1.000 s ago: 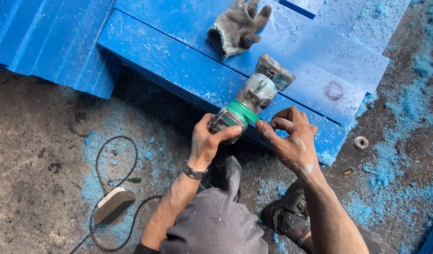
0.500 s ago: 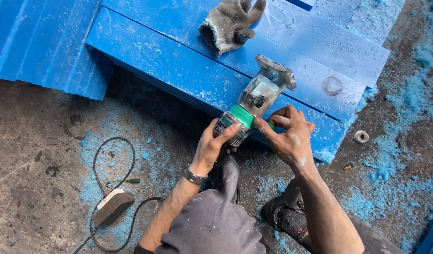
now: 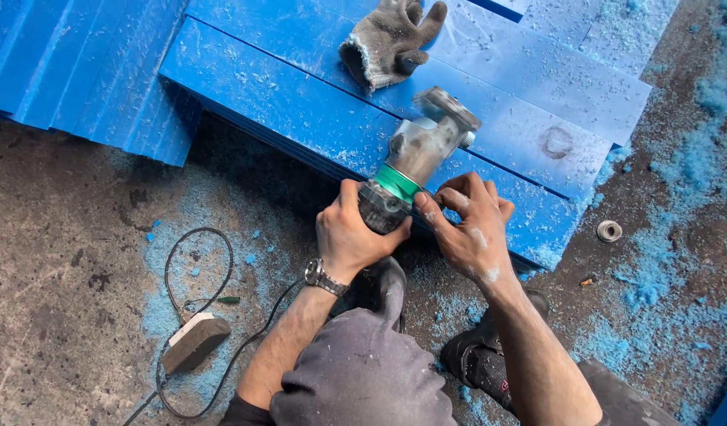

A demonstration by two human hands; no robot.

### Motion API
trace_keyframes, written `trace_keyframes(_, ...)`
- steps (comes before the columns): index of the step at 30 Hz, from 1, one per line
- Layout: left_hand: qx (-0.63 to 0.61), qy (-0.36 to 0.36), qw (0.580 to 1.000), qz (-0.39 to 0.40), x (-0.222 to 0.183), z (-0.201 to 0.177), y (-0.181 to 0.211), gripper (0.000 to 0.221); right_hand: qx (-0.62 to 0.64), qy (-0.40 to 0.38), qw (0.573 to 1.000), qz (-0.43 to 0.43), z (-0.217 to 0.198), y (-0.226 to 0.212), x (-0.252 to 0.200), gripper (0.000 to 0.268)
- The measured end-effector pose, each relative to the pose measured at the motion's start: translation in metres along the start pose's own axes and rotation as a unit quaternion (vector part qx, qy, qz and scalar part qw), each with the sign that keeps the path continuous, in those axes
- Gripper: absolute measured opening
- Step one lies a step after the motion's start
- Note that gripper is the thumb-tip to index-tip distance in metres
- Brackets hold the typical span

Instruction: Wrapping electrical tape around the body of a handheld power tool for maintenance.

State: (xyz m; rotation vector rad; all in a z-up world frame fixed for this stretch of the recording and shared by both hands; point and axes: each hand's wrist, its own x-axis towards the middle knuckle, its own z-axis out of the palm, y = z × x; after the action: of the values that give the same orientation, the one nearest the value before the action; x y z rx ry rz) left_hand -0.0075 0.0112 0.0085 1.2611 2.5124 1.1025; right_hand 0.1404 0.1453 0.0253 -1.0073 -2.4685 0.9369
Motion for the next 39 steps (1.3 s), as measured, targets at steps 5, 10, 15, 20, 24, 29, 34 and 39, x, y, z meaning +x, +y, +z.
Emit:
trace_keyframes(5,-0.109,-0.031,0.991,-0.068,0.013,-0.008,-0.013,0.066,-0.031,0.004,0.999,-0.04,-0.014,0.0,0.002,0.036)
trace_keyframes(10,-0.264,-0.078,0.951,-0.141,0.009,0.002,-0.027,0.055,-0.005,-0.024,1.0,0.009,-0.009,0.0,0.001,0.037)
trace_keyframes(15,-0.551,-0.162,0.776,-0.262,-0.006,0.034,-0.048,0.05,-0.025,-0.01,0.999,0.025,0.001,-0.003,0.014,0.038)
trace_keyframes(20,-0.619,-0.173,0.694,-0.326,-0.012,0.031,-0.036,0.053,-0.007,0.037,0.998,-0.042,0.013,0.009,0.015,0.033)
trace_keyframes(24,-0.501,-0.212,0.797,-0.263,-0.005,0.008,-0.023,0.056,0.01,0.017,1.0,-0.022,0.019,0.017,0.008,0.03)
trace_keyframes(29,-0.183,-0.096,0.976,-0.075,-0.011,-0.009,0.008,0.089,0.086,0.011,0.996,-0.001,0.023,0.014,0.008,0.028)
trace_keyframes(34,0.045,-0.079,0.992,-0.084,0.0,-0.013,0.031,0.083,0.092,0.03,0.995,0.012,0.026,0.01,0.005,0.027)
trace_keyframes(39,0.049,-0.098,0.991,-0.079,0.008,-0.006,0.015,0.076,0.06,-0.012,0.998,0.008,0.007,0.005,0.003,0.031)
